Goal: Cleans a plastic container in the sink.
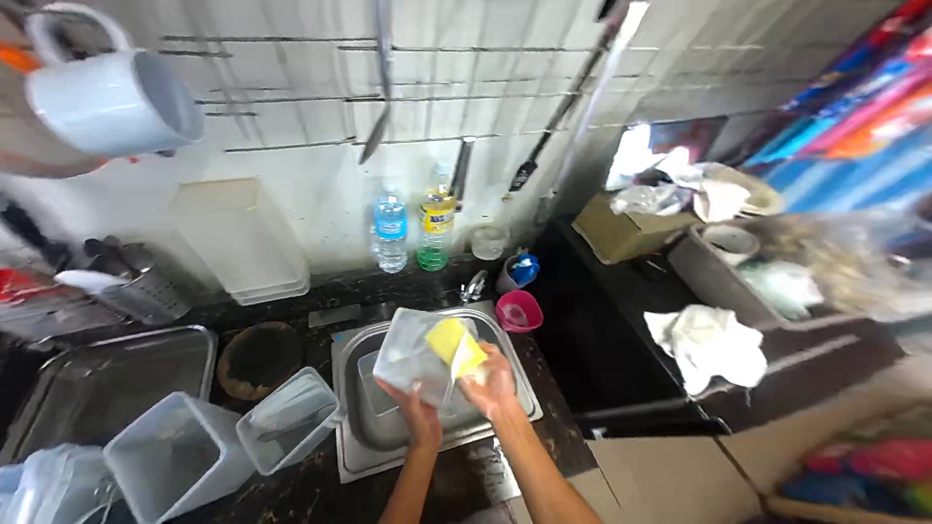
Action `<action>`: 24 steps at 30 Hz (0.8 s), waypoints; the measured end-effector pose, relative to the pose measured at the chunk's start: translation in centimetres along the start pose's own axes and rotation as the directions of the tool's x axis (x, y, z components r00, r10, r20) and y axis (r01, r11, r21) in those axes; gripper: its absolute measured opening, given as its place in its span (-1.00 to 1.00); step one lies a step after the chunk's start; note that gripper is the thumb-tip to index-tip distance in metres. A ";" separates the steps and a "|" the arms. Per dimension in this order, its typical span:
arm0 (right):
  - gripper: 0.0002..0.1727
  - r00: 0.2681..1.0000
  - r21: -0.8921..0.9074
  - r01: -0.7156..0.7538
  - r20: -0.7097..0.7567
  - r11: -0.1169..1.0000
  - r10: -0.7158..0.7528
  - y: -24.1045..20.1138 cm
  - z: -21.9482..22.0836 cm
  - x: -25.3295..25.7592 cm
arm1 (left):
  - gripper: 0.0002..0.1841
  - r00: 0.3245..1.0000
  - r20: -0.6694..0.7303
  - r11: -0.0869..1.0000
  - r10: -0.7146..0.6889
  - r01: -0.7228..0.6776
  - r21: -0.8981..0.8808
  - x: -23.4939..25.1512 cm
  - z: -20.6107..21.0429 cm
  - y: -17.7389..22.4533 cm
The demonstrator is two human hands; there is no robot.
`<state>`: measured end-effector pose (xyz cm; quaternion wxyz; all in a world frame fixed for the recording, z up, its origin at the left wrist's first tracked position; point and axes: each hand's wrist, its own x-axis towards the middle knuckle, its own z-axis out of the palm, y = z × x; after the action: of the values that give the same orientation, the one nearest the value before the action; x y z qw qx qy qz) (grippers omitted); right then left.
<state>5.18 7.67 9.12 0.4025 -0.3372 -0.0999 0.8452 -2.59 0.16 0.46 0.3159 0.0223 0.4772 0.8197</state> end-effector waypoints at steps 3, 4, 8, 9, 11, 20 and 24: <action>-0.56 0.993 -0.108 -0.038 0.109 0.993 0.050 2.2 -0.1 1.3 | 0.33 0.989 0.120 0.996 -0.080 0.076 0.038 -2.2 0.0 -1.0; -0.55 0.984 -0.105 -0.057 0.161 0.993 0.073 2.5 0.1 1.4 | 0.33 0.985 0.123 0.992 -0.124 0.120 0.034 -3.1 0.2 -1.2; -0.61 0.963 -0.204 -0.085 0.235 0.975 0.134 3.8 -0.6 0.5 | 0.46 0.987 0.121 0.993 -0.110 0.105 0.049 -2.5 -0.2 -1.4; -0.63 0.969 -0.245 -0.080 0.209 0.966 0.133 4.3 -1.3 0.0 | 0.50 0.991 0.119 0.996 -0.057 0.047 0.082 -1.7 -0.1 -0.9; -0.60 0.987 -0.193 -0.062 0.137 0.979 0.089 4.4 -2.2 -1.3 | 0.38 0.996 0.081 0.990 0.041 -0.052 0.133 -0.1 0.4 0.3; -0.49 0.914 -0.715 0.406 0.309 0.569 -0.263 -0.4 -1.6 1.4 | -0.01 0.958 0.172 0.973 -0.227 0.219 0.067 -1.4 -2.1 -1.7; -0.59 0.648 -0.639 0.741 0.761 -0.208 -0.033 -0.8 -4.5 1.8 | -0.31 0.829 0.101 0.827 -0.550 0.524 0.205 1.5 -1.9 3.4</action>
<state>7.85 9.06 5.20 0.2538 -0.2298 -0.8648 0.3673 -6.06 -1.66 1.72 0.5674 -0.0226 0.5054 0.6497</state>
